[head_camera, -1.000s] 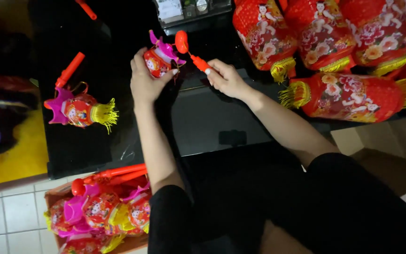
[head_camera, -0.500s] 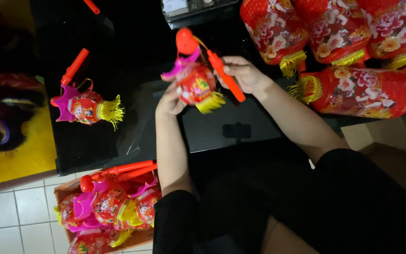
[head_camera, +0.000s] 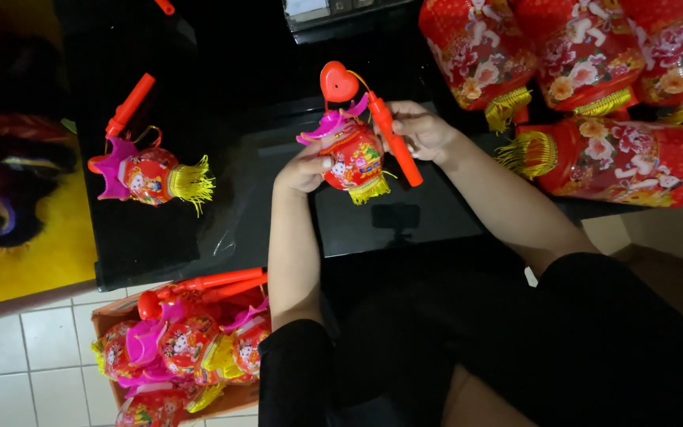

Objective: Assembling small decorative lanterns by attaching plastic handles to the lantern bodies

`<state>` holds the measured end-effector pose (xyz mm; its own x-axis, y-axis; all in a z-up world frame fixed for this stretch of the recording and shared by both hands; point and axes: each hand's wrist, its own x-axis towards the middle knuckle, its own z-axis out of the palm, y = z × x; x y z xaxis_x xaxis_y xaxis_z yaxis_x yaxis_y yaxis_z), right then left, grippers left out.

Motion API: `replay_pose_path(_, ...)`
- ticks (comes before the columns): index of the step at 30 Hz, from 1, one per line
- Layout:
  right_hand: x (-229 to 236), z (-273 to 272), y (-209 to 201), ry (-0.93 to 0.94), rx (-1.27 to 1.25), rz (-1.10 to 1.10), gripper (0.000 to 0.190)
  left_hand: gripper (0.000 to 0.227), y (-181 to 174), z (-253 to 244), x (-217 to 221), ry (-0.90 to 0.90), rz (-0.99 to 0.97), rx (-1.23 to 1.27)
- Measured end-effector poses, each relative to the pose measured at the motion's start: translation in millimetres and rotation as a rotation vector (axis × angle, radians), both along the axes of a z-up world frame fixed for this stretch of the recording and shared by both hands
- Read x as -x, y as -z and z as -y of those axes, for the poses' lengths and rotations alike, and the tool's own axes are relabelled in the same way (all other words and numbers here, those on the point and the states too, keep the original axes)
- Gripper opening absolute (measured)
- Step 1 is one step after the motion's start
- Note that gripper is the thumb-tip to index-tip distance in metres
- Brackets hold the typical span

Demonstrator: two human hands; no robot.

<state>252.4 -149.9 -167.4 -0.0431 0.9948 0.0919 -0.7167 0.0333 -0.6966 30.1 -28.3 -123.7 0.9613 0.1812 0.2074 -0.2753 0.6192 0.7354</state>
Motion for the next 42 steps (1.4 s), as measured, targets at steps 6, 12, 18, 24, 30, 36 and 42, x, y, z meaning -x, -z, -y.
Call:
replay_pose_path(6,-0.4,-3.1,1.2,-0.001,0.001,-0.01,0.037,0.073,19.7,-5.0,7.5,-0.03,-0.039,0.003)
replay_pose_path(12,1.7,0.1,-9.8,0.016,0.043,-0.019,0.038,0.075,0.0,-2.4,0.7,-0.042,-0.067,0.017)
replay_pose_path(18,12.5,0.1,-20.7,0.143,0.13,-0.236,0.045,0.078,-52.3,23.8,-21.2,-0.185,-0.098,0.473)
replay_pose_path(24,19.7,1.6,-35.3,0.091,0.153,-0.404,0.043,0.098,-42.4,15.0,-29.6,-0.104,-0.196,0.665)
replay_pose_path(30,23.0,10.8,-57.6,0.049,0.136,-0.401,0.042,0.083,-54.8,17.4,-22.9,0.08,0.044,0.582)
replay_pose_path(36,22.9,8.3,-51.2,0.06,0.125,-0.419,0.043,0.083,-51.0,15.9,-21.3,0.073,0.04,0.568)
replay_pose_path(42,18.0,12.9,-54.3,-0.035,0.17,-0.41,0.041,0.084,-33.5,10.3,-18.9,0.109,0.063,0.503)
